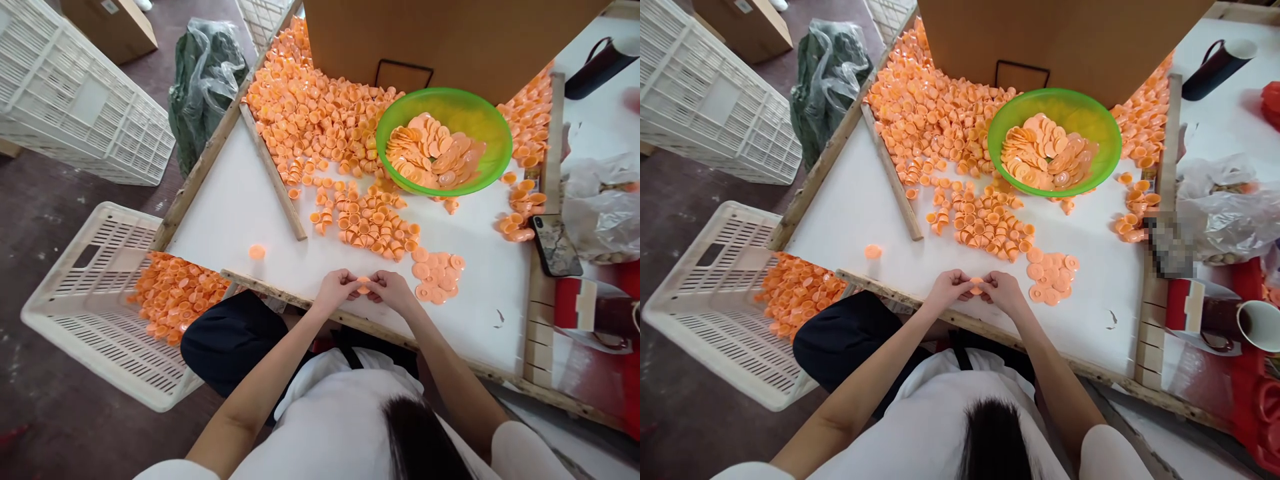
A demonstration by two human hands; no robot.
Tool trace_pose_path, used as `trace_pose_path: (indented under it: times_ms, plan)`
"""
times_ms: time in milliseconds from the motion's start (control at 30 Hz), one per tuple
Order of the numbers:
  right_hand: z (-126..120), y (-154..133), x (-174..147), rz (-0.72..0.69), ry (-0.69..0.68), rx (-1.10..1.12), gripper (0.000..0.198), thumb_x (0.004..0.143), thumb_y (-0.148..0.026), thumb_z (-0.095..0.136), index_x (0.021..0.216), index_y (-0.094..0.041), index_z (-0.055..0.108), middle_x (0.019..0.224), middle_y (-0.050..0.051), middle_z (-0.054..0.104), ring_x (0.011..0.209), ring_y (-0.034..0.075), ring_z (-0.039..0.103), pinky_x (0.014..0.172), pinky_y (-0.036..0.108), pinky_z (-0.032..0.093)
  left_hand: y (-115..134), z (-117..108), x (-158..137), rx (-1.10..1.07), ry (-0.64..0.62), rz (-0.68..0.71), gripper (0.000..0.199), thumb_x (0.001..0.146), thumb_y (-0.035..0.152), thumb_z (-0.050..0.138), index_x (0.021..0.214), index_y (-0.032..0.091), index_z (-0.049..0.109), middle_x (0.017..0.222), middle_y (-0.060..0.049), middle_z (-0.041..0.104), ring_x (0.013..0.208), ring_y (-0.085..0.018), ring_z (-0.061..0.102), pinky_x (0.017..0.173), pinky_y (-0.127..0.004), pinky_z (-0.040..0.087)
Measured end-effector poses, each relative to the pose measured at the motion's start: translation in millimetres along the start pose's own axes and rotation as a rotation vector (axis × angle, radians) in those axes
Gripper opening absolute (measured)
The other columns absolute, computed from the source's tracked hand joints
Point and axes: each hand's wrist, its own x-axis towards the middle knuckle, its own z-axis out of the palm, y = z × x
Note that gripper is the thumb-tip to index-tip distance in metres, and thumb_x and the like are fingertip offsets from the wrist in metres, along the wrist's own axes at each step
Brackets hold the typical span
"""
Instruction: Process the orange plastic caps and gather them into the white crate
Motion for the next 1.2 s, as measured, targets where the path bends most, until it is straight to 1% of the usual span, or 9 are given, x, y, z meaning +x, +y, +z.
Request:
trace_pose_path:
  times_ms: [100, 267, 533, 700, 767, 900, 1000, 1100, 1200]
  plan:
    - [-1.8, -3.6, 0.1, 0.017, -0.010, 0.007, 0.023, 0.072, -0.039, 0.068, 0.074, -0.019, 0.058, 0.070, 0.005, 0.069, 0.061, 0.016, 0.066, 0.058, 0.028, 0.055, 2.9, -0.2, 1.1, 0.018, -0.018, -0.031, 0.026, 0.073, 0.034, 0.071, 0.077, 0.013, 0.056, 0.068, -0.004, 0.067, 0.059, -0.013, 0.065, 0.059, -0.027, 0.056]
    - [-8.1, -4.6, 2.3, -0.014, -0.120, -0.004, 0.026, 0.068, -0.040, 0.071, 0.075, -0.018, 0.060, 0.066, 0.004, 0.068, 0.061, 0.015, 0.064, 0.053, 0.025, 0.051, 7.2, -2.8, -0.7, 0.048, -0.056, -0.007, 0.027, 0.072, 0.036, 0.071, 0.077, 0.013, 0.058, 0.069, -0.004, 0.066, 0.064, -0.014, 0.066, 0.061, -0.026, 0.056]
    - [-4.0, -5.3, 13.3, 0.065, -0.058, -0.156, 0.021, 0.068, -0.037, 0.069, 0.071, -0.020, 0.057, 0.062, 0.003, 0.067, 0.054, 0.016, 0.061, 0.047, 0.025, 0.045, 12.9, -2.5, 9.6, 0.165, -0.055, -0.077, 0.027, 0.069, 0.034, 0.074, 0.073, 0.014, 0.055, 0.063, -0.005, 0.066, 0.054, -0.015, 0.064, 0.051, -0.025, 0.052]
    - [-4.2, -10.1, 4.0, -0.069, -0.083, -0.236, 0.023, 0.069, -0.037, 0.067, 0.081, -0.021, 0.056, 0.066, 0.000, 0.067, 0.060, 0.016, 0.062, 0.053, 0.025, 0.045, 11.7, -2.9, 7.9, 0.174, -0.041, -0.045, 0.024, 0.070, 0.032, 0.072, 0.074, 0.014, 0.055, 0.063, -0.004, 0.066, 0.054, -0.014, 0.063, 0.050, -0.024, 0.051]
    - [-0.4, -9.9, -0.4, -0.128, -0.030, -0.334, 0.027, 0.066, -0.037, 0.070, 0.084, -0.022, 0.056, 0.070, 0.000, 0.067, 0.065, 0.016, 0.062, 0.055, 0.025, 0.043, 8.3, -2.7, 6.4, 0.173, -0.030, -0.009, 0.022, 0.072, 0.032, 0.070, 0.075, 0.015, 0.056, 0.061, -0.003, 0.065, 0.054, -0.014, 0.063, 0.050, -0.024, 0.051]
    - [8.6, -8.5, -4.2, -0.131, 0.154, -0.481, 0.023, 0.067, -0.035, 0.068, 0.081, -0.022, 0.055, 0.074, 0.000, 0.066, 0.065, 0.015, 0.059, 0.055, 0.025, 0.040, 4.0, -1.5, 6.5, 0.183, -0.027, 0.024, 0.022, 0.072, 0.031, 0.070, 0.074, 0.015, 0.055, 0.059, -0.003, 0.063, 0.053, -0.014, 0.062, 0.049, -0.025, 0.051]
    - [7.0, -8.6, -3.8, -0.152, 0.096, -0.440, 0.024, 0.067, -0.035, 0.069, 0.082, -0.022, 0.055, 0.073, 0.000, 0.066, 0.064, 0.014, 0.060, 0.055, 0.024, 0.040, 4.9, -1.1, 6.2, 0.179, -0.029, 0.019, 0.025, 0.071, 0.033, 0.071, 0.074, 0.015, 0.055, 0.059, -0.003, 0.063, 0.053, -0.015, 0.063, 0.050, -0.025, 0.052]
    - [2.4, -10.0, 0.0, -0.080, -0.029, -0.270, 0.022, 0.077, -0.040, 0.060, 0.084, -0.021, 0.054, 0.070, 0.001, 0.067, 0.059, 0.014, 0.061, 0.054, 0.023, 0.044, 6.0, -2.1, 4.9, 0.168, -0.034, 0.016, 0.026, 0.072, 0.035, 0.070, 0.075, 0.015, 0.055, 0.064, -0.004, 0.065, 0.056, -0.014, 0.064, 0.051, -0.024, 0.052]
    - [2.9, -11.5, 8.1, 0.022, 0.019, -0.236, 0.018, 0.083, -0.038, 0.052, 0.081, -0.020, 0.054, 0.065, 0.002, 0.066, 0.052, 0.014, 0.061, 0.049, 0.023, 0.044, 4.9, -3.8, 5.9, 0.156, -0.044, 0.009, 0.022, 0.074, 0.032, 0.069, 0.076, 0.014, 0.055, 0.067, -0.004, 0.065, 0.056, -0.014, 0.064, 0.051, -0.023, 0.052]
